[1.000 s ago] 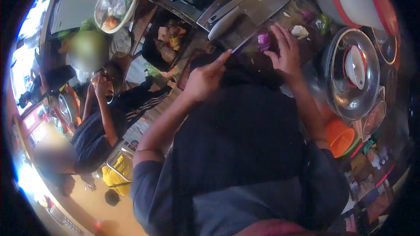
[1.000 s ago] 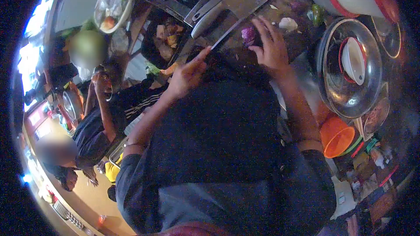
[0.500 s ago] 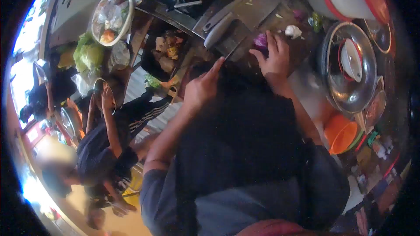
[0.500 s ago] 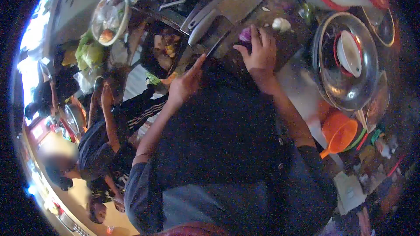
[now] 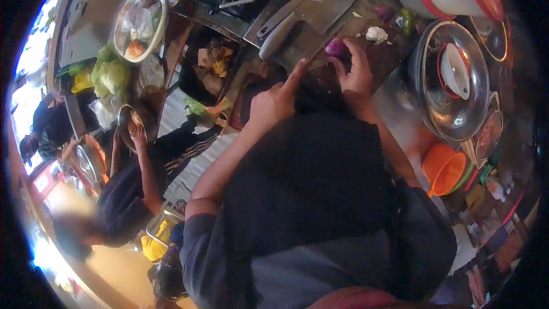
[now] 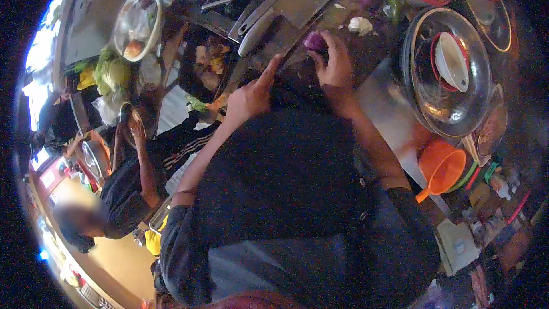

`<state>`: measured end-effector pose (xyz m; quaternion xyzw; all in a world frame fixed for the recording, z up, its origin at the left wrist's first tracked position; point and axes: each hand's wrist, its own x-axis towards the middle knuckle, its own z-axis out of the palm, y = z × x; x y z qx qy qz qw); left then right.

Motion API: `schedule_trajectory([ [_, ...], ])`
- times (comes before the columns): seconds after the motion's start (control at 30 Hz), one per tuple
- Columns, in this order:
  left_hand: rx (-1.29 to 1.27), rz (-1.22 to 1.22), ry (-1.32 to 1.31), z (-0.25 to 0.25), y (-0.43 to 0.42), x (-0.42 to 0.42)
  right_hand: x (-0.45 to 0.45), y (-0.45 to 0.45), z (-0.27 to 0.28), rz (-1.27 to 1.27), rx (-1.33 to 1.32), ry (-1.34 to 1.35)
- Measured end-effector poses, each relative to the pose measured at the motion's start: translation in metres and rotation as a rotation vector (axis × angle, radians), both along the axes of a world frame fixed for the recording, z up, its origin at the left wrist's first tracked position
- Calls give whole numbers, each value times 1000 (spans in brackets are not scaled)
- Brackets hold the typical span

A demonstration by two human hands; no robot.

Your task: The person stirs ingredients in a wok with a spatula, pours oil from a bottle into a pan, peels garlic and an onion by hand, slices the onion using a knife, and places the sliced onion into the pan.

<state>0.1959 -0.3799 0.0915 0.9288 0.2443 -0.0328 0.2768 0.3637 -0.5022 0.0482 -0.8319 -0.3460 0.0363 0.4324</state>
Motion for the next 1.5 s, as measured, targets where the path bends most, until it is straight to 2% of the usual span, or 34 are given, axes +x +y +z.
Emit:
schedule_trajectory([
  [0.07,-18,-13,-1,9,-1,9,1,1,1,3,25,-40],
  [0.13,-12,-48,157,18,-1,16,3,2,-1,-4,49,-80],
  [0.47,-85,-62,151,16,-4,18,10,0,-9,-28,67,-133],
  [0.67,15,-61,274,23,-13,26,8,-2,-9,-23,65,-90],
  [0.93,13,-118,163,1,-10,29,11,-6,-3,-2,61,-31],
  [1.07,49,-124,163,3,-14,26,9,-9,-13,4,-1,-140],
  [1.13,196,-150,202,3,-16,32,14,-7,-16,-20,7,-169],
  [1.23,256,-172,177,7,-17,32,11,-10,-18,3,-14,-101],
  [1.5,202,-178,172,-5,-16,45,11,-8,-17,-42,8,-110],
])
